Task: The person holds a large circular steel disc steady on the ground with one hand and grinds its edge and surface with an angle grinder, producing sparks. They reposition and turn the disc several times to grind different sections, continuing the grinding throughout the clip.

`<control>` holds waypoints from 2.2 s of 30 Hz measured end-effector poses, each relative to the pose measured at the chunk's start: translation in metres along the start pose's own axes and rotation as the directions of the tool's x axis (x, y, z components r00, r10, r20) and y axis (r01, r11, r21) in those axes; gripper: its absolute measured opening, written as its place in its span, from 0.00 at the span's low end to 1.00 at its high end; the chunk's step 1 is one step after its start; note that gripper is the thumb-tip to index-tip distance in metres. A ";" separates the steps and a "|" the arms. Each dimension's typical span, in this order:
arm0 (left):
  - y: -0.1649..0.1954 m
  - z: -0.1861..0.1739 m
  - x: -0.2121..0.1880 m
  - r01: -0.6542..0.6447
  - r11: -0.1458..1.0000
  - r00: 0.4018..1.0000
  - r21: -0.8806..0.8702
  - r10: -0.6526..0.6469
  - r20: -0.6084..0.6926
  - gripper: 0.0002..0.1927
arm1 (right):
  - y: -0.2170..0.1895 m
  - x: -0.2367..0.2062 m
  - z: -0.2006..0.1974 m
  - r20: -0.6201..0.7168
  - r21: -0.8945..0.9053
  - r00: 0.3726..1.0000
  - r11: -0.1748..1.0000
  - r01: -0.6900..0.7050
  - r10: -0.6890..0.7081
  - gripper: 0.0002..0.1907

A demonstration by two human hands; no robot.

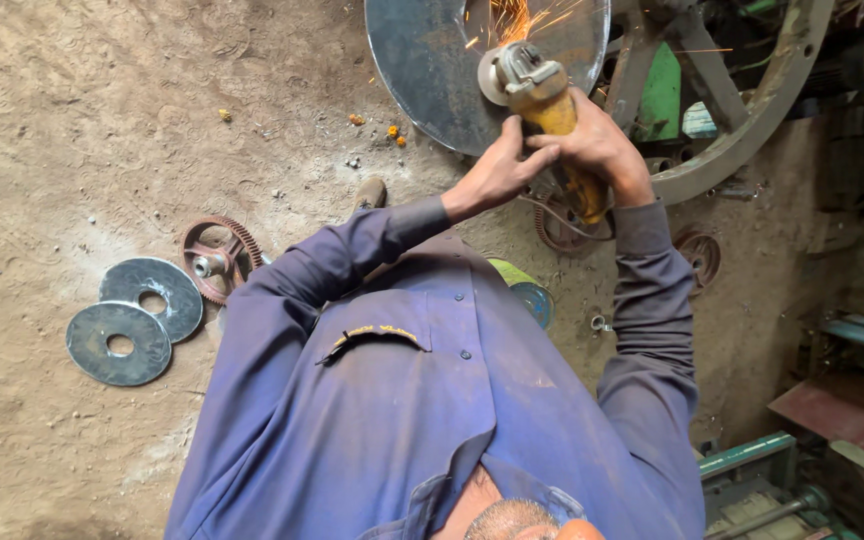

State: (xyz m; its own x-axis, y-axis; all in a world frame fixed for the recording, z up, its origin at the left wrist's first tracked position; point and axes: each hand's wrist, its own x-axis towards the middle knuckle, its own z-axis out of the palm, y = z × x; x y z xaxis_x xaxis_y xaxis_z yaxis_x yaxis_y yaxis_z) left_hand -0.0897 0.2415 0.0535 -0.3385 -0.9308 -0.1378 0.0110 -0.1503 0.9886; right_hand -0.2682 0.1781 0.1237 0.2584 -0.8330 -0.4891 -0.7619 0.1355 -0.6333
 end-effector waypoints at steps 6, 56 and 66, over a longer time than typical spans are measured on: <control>-0.003 0.022 0.016 -0.023 0.999 0.996 0.023 0.021 0.084 0.38 | 0.032 -0.007 0.001 -0.067 0.083 0.997 0.995 0.053 -0.047 0.44; -0.011 0.003 -0.024 -0.132 0.978 0.976 0.164 0.099 0.193 0.60 | -0.012 -0.023 0.037 -0.108 0.101 0.987 0.989 -0.104 0.115 0.37; 0.027 -0.046 0.069 -0.057 0.983 0.993 0.175 0.039 0.107 0.59 | -0.007 0.066 -0.002 -0.117 0.380 0.993 0.924 0.034 0.011 0.38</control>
State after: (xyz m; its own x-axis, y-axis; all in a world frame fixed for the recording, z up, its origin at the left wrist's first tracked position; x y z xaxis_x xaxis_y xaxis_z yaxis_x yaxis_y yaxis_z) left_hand -0.0695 0.1581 0.0676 -0.4369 -0.8948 -0.0921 -0.1341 -0.0365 0.9903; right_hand -0.2469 0.1207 0.0975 0.1786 -0.8884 -0.4229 -0.4699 0.3006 -0.8299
